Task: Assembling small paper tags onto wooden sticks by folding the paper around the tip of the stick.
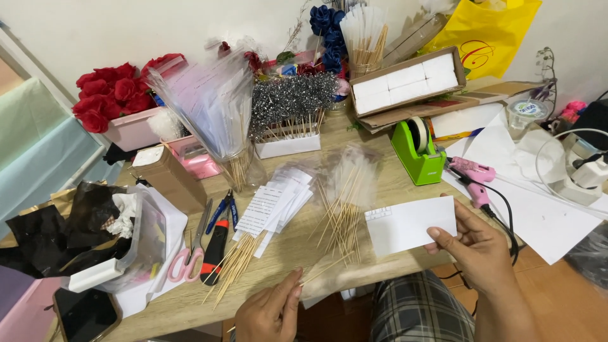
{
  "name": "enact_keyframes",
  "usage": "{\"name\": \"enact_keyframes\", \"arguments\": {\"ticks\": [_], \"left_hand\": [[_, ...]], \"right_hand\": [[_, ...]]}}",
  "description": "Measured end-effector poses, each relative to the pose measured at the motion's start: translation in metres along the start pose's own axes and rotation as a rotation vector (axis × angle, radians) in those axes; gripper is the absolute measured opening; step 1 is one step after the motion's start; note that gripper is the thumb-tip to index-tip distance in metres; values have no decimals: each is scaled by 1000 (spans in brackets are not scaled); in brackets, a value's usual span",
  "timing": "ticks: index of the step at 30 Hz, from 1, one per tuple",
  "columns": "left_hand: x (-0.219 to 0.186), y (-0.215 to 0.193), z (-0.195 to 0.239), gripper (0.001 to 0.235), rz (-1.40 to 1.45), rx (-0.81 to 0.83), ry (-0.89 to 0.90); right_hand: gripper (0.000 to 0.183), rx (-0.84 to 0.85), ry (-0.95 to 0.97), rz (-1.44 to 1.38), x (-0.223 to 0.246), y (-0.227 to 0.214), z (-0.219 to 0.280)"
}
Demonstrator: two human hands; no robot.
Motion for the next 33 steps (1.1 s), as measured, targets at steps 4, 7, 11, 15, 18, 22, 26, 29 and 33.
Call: {"name": "enact_keyframes", "arguments": {"ticks": [4, 7, 11, 15, 18, 22, 26, 29, 33], "left_hand": [[-4, -4, -3, 25, -38, -45, 44], [-8, -10, -7, 24, -36, -57, 28], [-10, -8, -6, 26, -16, -51, 106], [-12, -8, -7, 26, -15, -54, 104], [-14, -4, -8, 24, -47, -64, 117], [-14, 1, -5, 28, -4, -14, 100], [-15, -1, -7, 32, 0, -5, 19], [-12, 5, -3, 36, 6, 21, 34], [-9, 16, 6, 41, -10, 52, 20]], "right_hand": [[73, -13, -26, 19, 3, -1, 1], [72, -6, -79, 16, 2, -2, 2], [74, -18, -22, 11, -3, -3, 2], [75, 21, -35, 0, -4, -3, 3], [74, -38, 10, -18, -10, -3, 4], [71, -12, 3, 55, -6, 0, 9], [69, -13, -85, 27, -13, -9, 5], [70, 8, -25, 46, -7, -3, 10], [69, 66, -8, -41, -26, 1, 11]]}}
Point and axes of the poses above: each hand's wrist, its own z-axis away from the middle knuckle, its own y-axis out of the palm, x = y × z, the point moved 3 cm from there along -z, towards the middle knuckle, and after that the axes turned 8 degrees about y, right-handed, at the moved point
